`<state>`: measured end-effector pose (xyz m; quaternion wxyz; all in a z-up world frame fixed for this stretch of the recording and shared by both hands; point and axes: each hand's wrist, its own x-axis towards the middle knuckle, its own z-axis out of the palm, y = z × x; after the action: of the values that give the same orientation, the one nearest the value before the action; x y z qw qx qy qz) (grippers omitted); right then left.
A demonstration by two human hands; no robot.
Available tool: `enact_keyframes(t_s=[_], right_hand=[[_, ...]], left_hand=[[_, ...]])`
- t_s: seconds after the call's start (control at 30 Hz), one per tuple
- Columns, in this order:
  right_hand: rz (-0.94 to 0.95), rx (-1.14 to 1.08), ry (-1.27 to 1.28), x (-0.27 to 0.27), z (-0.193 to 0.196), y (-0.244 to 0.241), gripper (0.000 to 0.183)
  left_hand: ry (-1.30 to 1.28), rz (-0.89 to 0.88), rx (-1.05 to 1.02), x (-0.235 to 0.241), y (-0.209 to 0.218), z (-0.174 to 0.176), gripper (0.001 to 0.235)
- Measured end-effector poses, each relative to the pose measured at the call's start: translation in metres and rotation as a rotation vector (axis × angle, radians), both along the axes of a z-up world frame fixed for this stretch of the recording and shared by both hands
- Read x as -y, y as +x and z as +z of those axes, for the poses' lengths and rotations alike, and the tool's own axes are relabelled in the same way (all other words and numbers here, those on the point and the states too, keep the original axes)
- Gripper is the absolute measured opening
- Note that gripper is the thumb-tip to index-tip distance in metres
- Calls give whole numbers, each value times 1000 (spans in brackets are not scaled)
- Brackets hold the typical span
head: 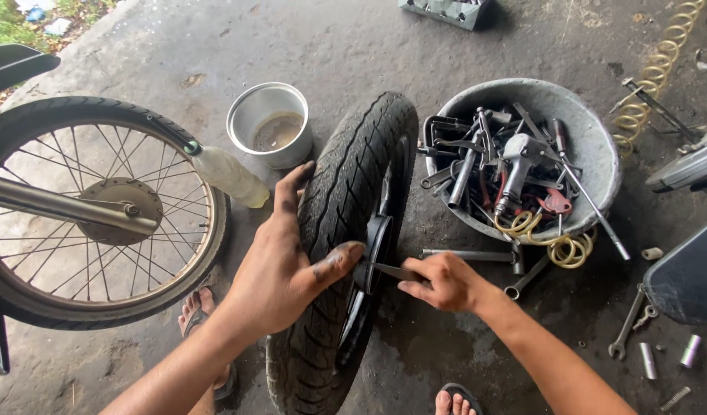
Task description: The person uses a tire iron to pry the bead of a motorcycle tire off the rim. They work around the circumference of the wheel, lifting the tire edge and eventually pulling the tire off the rim entirely.
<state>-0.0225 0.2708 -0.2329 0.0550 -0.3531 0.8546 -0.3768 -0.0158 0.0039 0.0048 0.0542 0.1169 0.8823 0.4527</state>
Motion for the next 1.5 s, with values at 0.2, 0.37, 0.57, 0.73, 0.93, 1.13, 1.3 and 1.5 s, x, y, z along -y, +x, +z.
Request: enact_keyframes(t_s=[0.2,0.37,0.57,0.73,0.93,1.13,1.3,1.5], right_hand=[[-190,345,-313,1,-27,4,29],[-196,-66,-234,24,-6,-22,27],[-377,216,94,43,-4,-12,24],[-332,110,174,51,18,28,22],[-429,-11,116,52,4,7,17],[-491,152,79,64,-5,38,15],[-424,-137,-125,72,4,72,15],[-722,373,-353,40,-79,22,30]], left_hand=[[49,-55,2,3,18,2,96],[72,-48,-27,4,29,-1,98],[94,-34,-4,5,31,0,99],[160,-20,33,8,29,-1,97],[88,-71,-86,11,27,-2,93],[117,33,12,14,23,0,95],[64,45,30,12,23,0,96],[104,-35,36,29,24,-16,99]])
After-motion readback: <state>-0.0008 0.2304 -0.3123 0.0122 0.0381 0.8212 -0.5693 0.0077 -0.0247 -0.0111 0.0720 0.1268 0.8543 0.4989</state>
